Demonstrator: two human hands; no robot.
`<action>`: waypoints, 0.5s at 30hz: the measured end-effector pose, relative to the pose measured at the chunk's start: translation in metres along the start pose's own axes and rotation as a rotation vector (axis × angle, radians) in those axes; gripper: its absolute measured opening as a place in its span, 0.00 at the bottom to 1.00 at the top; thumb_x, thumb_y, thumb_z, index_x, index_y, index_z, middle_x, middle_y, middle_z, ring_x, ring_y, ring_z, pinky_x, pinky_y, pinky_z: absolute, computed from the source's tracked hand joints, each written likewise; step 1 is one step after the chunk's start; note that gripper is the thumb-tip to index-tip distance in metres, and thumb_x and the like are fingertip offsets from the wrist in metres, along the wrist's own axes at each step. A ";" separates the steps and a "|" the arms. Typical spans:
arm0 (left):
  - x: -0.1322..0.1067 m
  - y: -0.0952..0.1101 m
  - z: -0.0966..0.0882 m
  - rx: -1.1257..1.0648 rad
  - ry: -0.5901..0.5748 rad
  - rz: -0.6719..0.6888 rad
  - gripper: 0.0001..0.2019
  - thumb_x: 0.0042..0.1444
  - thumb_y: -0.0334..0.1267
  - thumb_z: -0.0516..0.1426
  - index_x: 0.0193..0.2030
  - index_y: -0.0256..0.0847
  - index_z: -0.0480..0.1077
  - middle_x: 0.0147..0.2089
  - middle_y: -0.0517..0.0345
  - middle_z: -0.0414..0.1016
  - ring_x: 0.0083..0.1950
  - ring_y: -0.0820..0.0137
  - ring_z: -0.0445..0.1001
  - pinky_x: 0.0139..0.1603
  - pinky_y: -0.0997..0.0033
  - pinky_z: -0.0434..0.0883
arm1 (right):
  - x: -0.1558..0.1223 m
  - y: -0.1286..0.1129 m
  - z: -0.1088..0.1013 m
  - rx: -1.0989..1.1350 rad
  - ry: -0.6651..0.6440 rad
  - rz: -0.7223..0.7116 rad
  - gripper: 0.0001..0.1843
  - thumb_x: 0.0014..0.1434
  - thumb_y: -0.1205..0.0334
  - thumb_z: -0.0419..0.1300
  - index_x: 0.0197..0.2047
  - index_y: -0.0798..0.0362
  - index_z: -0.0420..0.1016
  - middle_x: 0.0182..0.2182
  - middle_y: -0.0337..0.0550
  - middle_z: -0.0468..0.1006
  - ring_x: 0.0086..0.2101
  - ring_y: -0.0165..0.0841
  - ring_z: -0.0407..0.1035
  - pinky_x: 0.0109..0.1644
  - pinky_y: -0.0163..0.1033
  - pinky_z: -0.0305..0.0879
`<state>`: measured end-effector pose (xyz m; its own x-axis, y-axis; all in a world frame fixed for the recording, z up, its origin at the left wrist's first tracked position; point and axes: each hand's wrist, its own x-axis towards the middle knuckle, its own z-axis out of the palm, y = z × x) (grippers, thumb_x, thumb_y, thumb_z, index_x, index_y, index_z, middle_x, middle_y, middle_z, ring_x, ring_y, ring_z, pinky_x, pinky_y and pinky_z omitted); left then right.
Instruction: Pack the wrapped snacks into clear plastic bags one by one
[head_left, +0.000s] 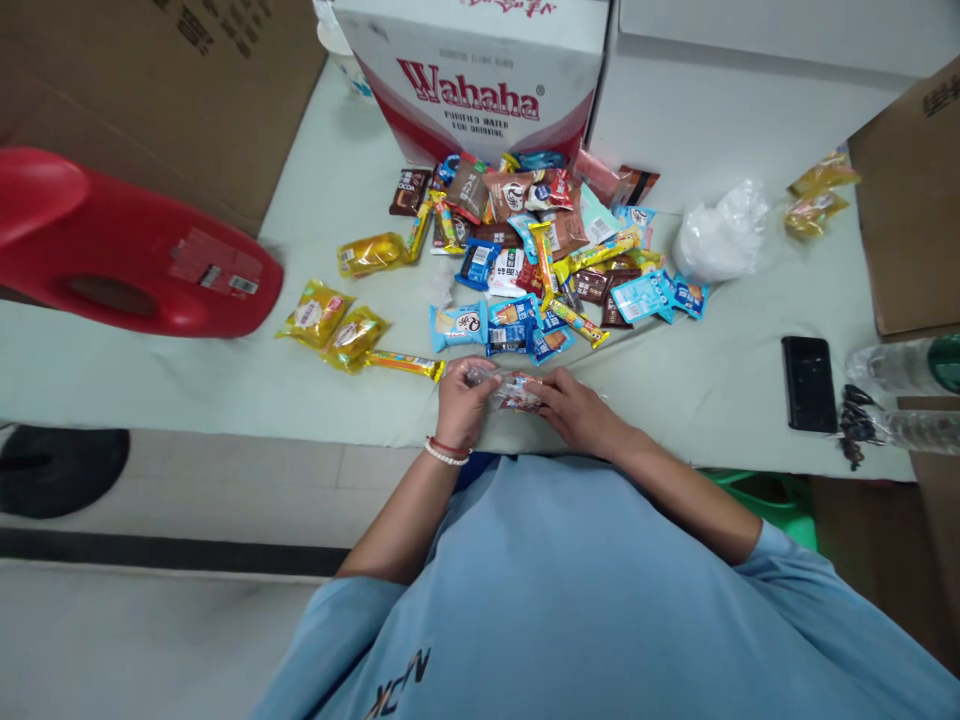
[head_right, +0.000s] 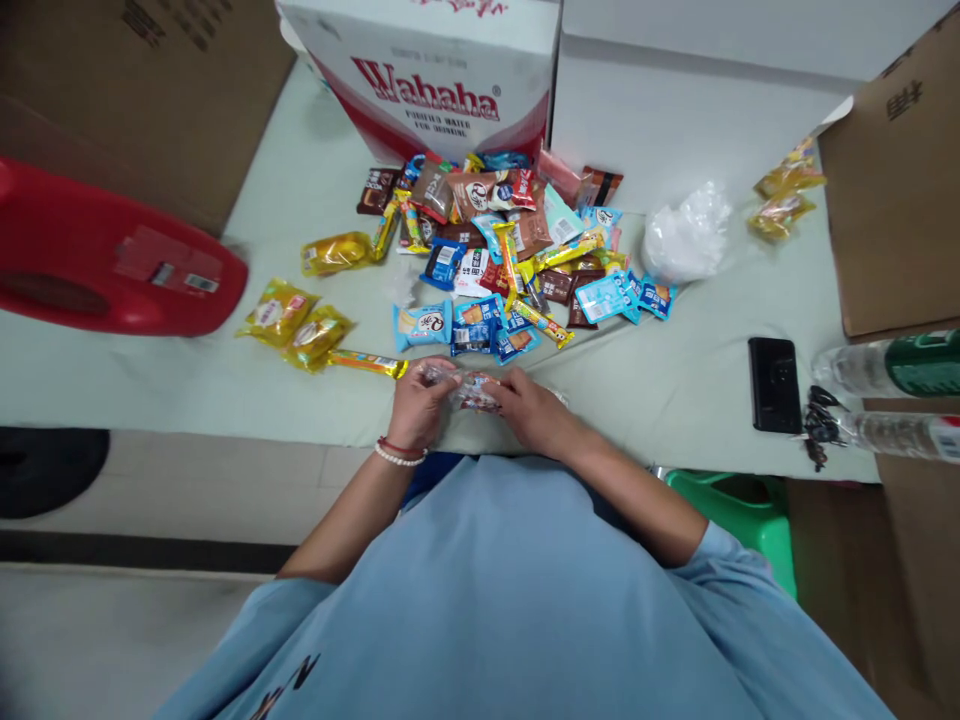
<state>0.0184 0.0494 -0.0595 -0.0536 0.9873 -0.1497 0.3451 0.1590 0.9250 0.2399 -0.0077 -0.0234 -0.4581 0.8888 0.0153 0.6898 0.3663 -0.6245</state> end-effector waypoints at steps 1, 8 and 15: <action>0.000 -0.001 -0.002 -0.007 0.010 -0.011 0.15 0.49 0.39 0.67 0.44 0.42 0.79 0.46 0.55 0.74 0.44 0.66 0.74 0.50 0.63 0.75 | 0.001 -0.001 -0.001 0.023 -0.035 -0.002 0.21 0.73 0.62 0.55 0.67 0.46 0.73 0.47 0.46 0.74 0.41 0.36 0.69 0.43 0.38 0.70; -0.006 0.004 -0.034 0.220 -0.057 -0.010 0.12 0.43 0.41 0.71 0.34 0.42 0.80 0.54 0.49 0.73 0.62 0.53 0.71 0.69 0.47 0.67 | 0.004 0.000 -0.002 0.034 -0.068 -0.020 0.21 0.73 0.65 0.53 0.62 0.43 0.80 0.44 0.45 0.73 0.42 0.37 0.64 0.47 0.39 0.65; -0.024 0.046 -0.024 -0.059 -0.235 0.016 0.08 0.57 0.44 0.66 0.38 0.43 0.76 0.36 0.59 0.77 0.36 0.67 0.75 0.41 0.65 0.76 | 0.013 0.001 0.002 0.080 -0.060 -0.041 0.20 0.71 0.68 0.52 0.56 0.48 0.83 0.48 0.48 0.77 0.48 0.39 0.68 0.56 0.45 0.68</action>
<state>0.0132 0.0333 -0.0056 0.1732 0.9631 -0.2060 0.2889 0.1502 0.9455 0.2336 0.0032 -0.0259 -0.5193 0.8546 -0.0034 0.6239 0.3764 -0.6848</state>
